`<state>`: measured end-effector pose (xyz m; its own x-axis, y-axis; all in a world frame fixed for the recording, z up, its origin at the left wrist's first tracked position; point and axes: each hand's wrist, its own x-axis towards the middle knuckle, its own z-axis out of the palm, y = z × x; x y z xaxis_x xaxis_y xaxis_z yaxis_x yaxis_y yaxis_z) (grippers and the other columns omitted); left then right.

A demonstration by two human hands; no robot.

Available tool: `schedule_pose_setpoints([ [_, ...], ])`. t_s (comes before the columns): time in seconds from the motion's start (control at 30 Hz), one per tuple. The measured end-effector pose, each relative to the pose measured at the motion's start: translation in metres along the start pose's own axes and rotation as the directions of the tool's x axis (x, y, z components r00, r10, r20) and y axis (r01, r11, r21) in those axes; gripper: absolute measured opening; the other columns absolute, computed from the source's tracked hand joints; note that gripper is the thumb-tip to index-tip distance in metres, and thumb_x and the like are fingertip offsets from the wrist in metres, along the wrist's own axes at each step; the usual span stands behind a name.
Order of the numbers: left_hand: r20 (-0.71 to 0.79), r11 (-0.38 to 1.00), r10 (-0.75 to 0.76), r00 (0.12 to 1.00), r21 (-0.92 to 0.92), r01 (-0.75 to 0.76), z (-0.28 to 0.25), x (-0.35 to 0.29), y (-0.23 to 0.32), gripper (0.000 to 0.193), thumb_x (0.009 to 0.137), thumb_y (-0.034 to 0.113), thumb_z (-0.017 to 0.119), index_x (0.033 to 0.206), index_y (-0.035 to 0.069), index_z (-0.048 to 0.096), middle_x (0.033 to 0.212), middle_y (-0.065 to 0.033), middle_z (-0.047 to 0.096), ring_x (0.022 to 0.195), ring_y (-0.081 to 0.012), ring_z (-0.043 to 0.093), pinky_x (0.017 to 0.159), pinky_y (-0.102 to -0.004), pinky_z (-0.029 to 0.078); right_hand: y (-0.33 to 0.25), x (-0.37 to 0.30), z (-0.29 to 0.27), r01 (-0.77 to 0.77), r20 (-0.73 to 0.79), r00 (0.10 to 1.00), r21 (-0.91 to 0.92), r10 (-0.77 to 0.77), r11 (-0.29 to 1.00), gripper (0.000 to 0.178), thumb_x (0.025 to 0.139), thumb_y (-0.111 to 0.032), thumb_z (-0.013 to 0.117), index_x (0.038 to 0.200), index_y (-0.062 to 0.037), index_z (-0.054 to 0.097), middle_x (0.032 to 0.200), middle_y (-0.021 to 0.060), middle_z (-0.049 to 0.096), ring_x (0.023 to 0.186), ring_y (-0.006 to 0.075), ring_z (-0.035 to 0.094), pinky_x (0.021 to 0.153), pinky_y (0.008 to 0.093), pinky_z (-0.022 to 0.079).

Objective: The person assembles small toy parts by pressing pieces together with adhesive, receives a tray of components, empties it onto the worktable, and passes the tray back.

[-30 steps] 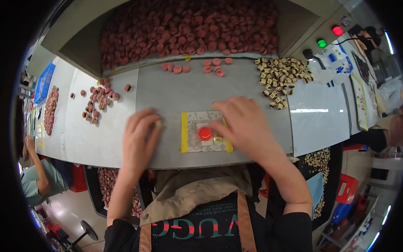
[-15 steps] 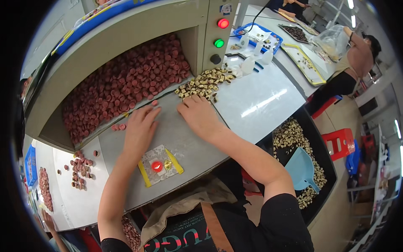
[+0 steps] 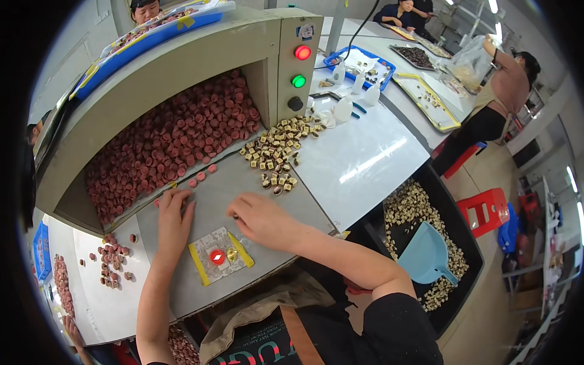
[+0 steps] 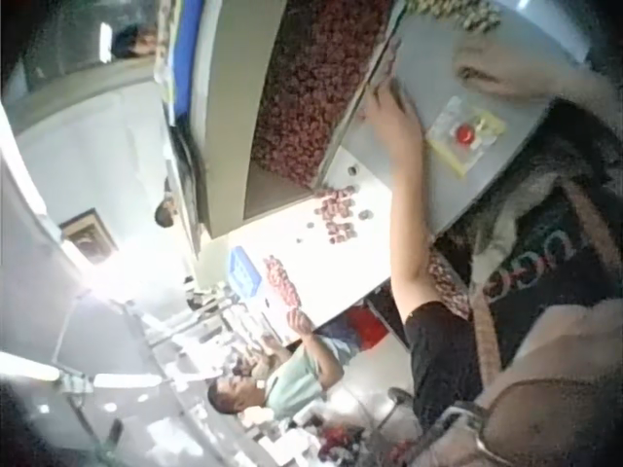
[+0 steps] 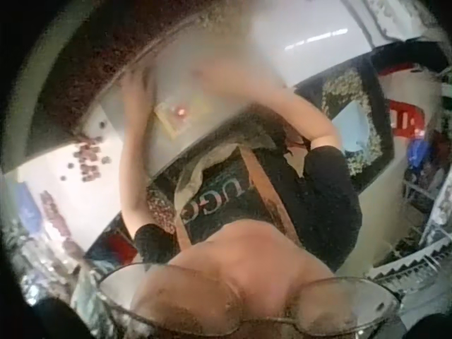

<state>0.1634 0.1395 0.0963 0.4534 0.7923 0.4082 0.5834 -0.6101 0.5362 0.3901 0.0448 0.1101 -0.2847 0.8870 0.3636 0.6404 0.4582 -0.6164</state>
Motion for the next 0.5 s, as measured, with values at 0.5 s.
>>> schedule_pose_setpoints([
  [0.5,0.007,0.991,-0.131,0.991,0.030,0.131,0.009,-0.043,-0.010,0.019,0.090,-0.002,0.057,0.108,0.000,0.060,0.109,-0.0096,0.054,0.094,-0.0191,0.057,0.080,-0.0260,0.047,0.035,-0.032,0.013,0.154,0.000,0.988,-0.077,-0.154,0.985,0.024,0.077,0.000,0.061,0.099,-0.0052,0.059,0.100,0.0098,0.056,0.094,0.0278,0.056,0.083,0.0366,0.047],
])
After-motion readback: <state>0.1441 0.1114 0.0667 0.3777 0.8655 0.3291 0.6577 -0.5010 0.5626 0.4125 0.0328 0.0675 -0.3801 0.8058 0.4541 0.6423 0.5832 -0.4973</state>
